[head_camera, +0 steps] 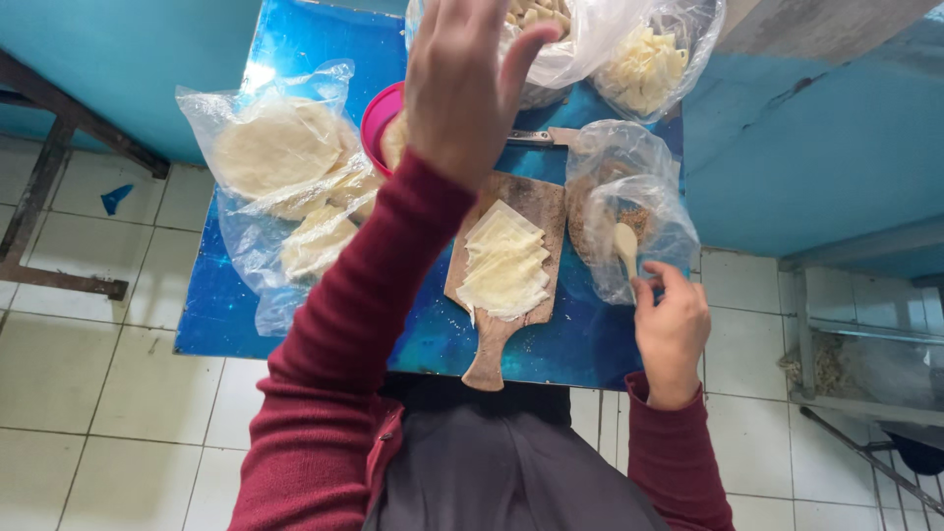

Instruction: The person folds dumplings at a table. They take a square wrapper, spoon filling from a plastic bag onto it with a spoon, then fold and pinch the wrapper closed by hand on a small wooden board, setting finished dumplings aside and repeating with new wrappers.

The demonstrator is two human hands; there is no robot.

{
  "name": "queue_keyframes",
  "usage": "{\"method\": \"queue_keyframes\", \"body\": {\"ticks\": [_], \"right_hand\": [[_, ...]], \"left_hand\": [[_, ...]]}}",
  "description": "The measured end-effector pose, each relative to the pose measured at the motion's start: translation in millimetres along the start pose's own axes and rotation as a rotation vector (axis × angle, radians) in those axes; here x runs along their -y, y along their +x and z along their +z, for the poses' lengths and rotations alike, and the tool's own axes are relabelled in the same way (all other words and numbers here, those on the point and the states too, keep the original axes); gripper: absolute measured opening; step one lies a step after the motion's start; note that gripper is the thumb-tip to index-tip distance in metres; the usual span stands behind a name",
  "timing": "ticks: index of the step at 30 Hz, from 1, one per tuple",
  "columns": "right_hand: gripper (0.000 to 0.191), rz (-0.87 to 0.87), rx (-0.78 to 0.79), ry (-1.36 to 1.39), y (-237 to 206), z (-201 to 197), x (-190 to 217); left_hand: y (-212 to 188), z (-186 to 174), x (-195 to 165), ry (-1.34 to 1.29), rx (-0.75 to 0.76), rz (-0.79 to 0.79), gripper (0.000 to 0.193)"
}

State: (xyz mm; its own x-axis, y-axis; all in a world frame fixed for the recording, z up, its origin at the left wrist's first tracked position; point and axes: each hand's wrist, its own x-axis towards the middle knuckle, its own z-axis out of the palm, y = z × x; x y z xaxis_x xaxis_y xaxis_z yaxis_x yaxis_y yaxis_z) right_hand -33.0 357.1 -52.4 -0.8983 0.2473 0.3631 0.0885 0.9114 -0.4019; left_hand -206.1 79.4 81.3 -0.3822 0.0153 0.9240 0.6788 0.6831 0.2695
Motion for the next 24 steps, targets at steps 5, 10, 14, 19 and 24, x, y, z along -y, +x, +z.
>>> {"method": "queue_keyframes", "body": {"ticks": [5,10,14,19,24], "right_hand": [[0.023,0.041,0.105,-0.031,6.1,-3.9,0.0],[0.032,0.042,0.168,-0.039,9.7,-3.8,9.8],[0.025,0.051,0.106,0.072,10.8,-15.2,13.3],[0.011,-0.027,0.05,0.041,14.3,-27.6,22.0],[0.009,-0.07,0.005,0.041,21.7,-38.8,26.5]], "left_hand": [[-58.1,-60.9,-43.7,-0.234,0.241,-0.327,0.029],[-98.4,-96.6,-63.0,-0.185,0.449,-0.374,0.025],[-135.4,-105.2,-64.0,-0.155,0.584,-0.448,0.024],[-168.1,-108.0,-63.0,-0.136,0.694,-0.491,0.024],[-176.6,-108.2,-62.0,-0.112,0.662,-0.515,0.021]]}}
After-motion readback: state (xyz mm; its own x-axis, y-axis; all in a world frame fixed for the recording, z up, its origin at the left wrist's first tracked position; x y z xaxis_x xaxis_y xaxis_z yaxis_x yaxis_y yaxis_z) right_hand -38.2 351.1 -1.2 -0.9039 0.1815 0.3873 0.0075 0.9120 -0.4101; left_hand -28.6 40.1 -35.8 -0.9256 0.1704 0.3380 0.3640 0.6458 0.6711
